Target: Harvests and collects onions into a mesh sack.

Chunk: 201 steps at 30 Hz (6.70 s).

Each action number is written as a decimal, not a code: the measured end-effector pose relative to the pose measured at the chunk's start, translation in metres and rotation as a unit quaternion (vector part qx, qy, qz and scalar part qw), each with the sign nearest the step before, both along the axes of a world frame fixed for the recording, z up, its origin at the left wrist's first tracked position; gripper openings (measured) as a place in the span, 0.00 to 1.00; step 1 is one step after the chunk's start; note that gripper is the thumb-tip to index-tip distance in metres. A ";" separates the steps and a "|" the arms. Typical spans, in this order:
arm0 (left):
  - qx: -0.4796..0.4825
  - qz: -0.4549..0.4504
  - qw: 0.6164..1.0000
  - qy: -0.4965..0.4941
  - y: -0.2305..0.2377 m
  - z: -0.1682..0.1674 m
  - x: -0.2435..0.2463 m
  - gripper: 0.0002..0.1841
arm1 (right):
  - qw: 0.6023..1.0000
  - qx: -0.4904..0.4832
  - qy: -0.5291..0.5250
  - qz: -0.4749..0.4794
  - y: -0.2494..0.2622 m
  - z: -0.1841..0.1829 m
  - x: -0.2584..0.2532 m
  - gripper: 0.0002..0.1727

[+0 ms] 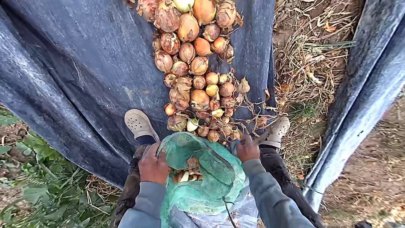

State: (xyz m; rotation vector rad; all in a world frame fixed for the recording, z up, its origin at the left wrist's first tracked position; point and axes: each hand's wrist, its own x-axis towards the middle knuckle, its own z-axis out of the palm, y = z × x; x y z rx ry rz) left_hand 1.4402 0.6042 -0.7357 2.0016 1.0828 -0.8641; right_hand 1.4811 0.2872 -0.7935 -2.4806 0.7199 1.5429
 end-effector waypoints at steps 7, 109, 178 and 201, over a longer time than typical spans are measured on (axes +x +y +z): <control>0.041 -0.045 0.995 -0.073 -0.015 -0.001 0.003 0.22 | 0.953 0.115 -0.203 0.194 0.080 -0.063 0.113 0.47; 0.031 -0.294 0.953 0.058 -0.144 -0.197 0.092 0.51 | 0.992 0.041 -0.076 0.090 0.089 -0.136 0.114 0.53; -0.035 -0.238 0.971 -0.004 -0.019 -0.087 -0.013 0.17 | 0.971 0.030 -0.238 -0.019 0.025 -0.029 0.135 0.34; -0.312 -0.215 0.922 0.079 0.034 -0.063 -0.024 0.24 | 0.966 0.234 -0.107 0.028 0.127 -0.054 -0.018 0.34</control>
